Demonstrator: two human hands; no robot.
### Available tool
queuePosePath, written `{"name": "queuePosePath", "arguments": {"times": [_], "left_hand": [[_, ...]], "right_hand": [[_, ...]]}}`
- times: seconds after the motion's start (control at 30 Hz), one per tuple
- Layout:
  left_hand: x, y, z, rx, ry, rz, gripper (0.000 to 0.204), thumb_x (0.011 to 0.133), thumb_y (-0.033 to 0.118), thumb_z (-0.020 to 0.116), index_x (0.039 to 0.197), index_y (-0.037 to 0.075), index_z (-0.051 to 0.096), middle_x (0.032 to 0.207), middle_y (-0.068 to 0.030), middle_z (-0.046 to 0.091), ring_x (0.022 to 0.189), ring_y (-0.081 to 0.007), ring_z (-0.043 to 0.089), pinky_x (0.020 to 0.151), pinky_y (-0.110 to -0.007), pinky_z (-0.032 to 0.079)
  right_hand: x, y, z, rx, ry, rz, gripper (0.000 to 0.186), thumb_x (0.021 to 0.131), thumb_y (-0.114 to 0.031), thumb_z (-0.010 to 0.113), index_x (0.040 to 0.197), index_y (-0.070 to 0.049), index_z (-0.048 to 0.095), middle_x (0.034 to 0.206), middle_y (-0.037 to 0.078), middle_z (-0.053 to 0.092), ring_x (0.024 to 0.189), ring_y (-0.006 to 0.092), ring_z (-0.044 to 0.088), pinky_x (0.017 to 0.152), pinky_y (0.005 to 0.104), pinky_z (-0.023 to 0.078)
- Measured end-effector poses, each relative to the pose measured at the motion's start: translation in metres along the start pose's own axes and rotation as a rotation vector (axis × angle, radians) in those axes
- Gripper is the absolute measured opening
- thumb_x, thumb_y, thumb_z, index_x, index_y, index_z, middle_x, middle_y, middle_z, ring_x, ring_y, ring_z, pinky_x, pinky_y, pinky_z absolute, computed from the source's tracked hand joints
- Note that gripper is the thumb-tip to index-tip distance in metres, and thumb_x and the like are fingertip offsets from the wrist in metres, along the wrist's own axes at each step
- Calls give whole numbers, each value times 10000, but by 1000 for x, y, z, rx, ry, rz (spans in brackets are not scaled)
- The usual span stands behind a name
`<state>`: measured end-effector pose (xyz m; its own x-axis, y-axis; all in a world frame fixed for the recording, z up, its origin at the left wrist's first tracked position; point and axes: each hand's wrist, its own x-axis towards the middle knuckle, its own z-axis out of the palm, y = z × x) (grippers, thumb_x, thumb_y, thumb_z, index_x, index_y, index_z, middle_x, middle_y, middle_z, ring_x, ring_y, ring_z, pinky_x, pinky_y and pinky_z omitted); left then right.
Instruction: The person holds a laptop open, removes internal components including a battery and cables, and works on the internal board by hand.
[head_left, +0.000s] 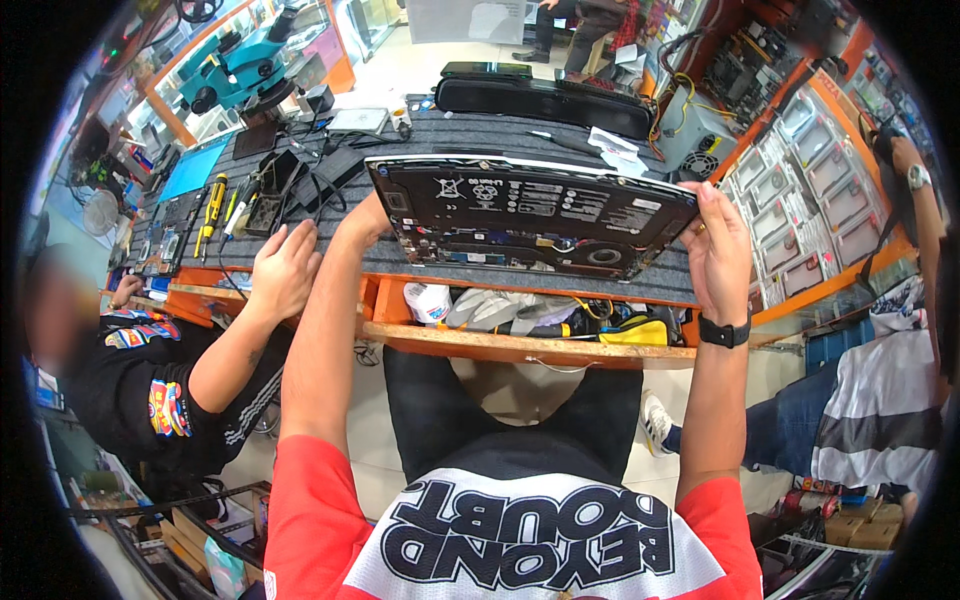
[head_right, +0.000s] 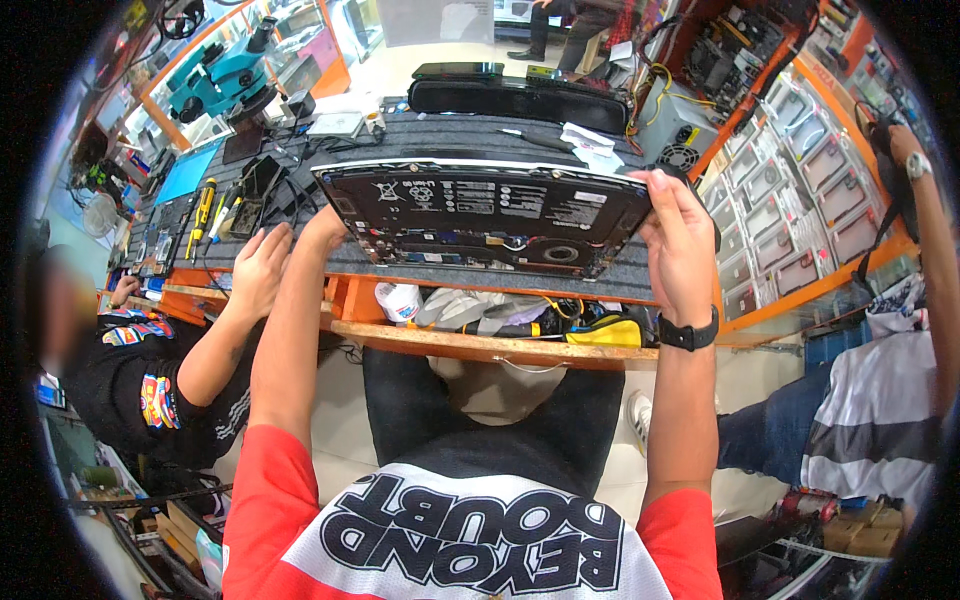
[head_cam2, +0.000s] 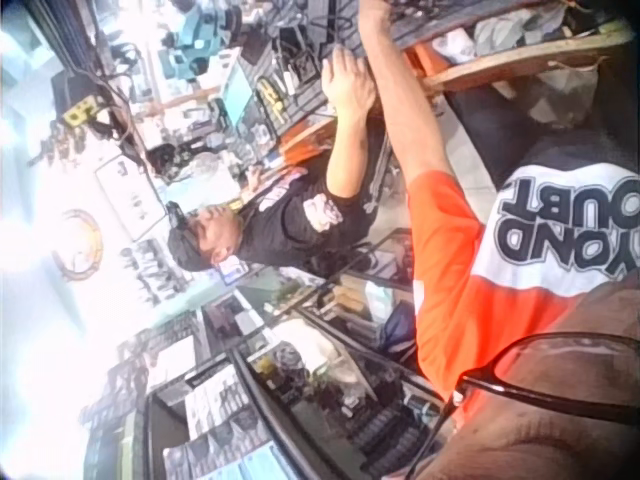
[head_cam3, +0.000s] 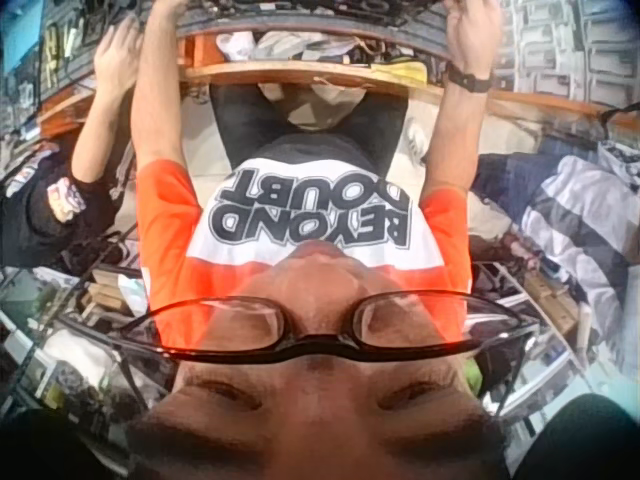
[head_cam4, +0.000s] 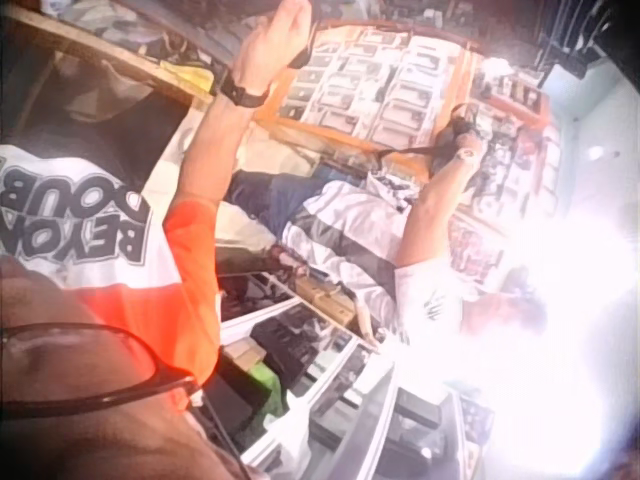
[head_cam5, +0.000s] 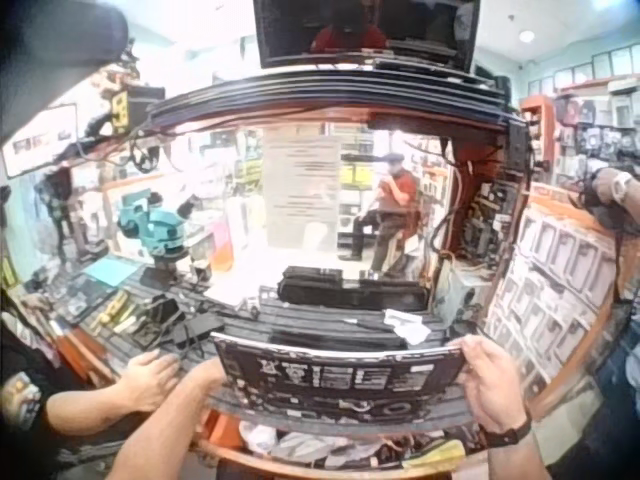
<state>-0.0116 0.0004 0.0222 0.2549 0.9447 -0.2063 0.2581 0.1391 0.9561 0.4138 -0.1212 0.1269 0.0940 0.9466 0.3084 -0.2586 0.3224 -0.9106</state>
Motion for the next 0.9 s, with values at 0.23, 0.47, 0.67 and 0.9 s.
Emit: {"name": "queuePosePath", "arguments": {"times": [0.23,0.47,0.67,0.9], "left_hand": [[7,-10,-9,-2,-46,-82,318,917,221,674,1199,72,668,1083,-78,716,901,-185,700,741,-370,561],[-3,12,-4,-3,3,-76,283,957,227,627,1155,34,682,1015,-91,731,841,-196,717,701,-365,584],[8,-9,13,97,17,155,445,811,104,746,1248,64,675,1118,-19,707,952,-158,659,803,-411,555],[-11,4,-3,163,-34,117,421,778,70,761,1186,34,666,1085,-3,685,873,-125,610,649,-319,547]], "right_hand": [[6,3,-10,-47,19,50,295,1033,-287,611,1128,-31,721,773,-99,568,596,-16,330,521,182,247],[11,-2,-3,35,1,68,273,1025,-294,625,1106,-56,731,808,-90,630,605,-32,406,515,159,290],[6,9,-30,-188,-10,-28,246,1029,-284,617,1070,-68,728,755,-123,545,608,-22,384,516,186,274],[0,1,-19,-82,-73,71,230,1031,-271,612,1034,-68,721,844,-94,608,685,-19,461,567,170,321]]}}
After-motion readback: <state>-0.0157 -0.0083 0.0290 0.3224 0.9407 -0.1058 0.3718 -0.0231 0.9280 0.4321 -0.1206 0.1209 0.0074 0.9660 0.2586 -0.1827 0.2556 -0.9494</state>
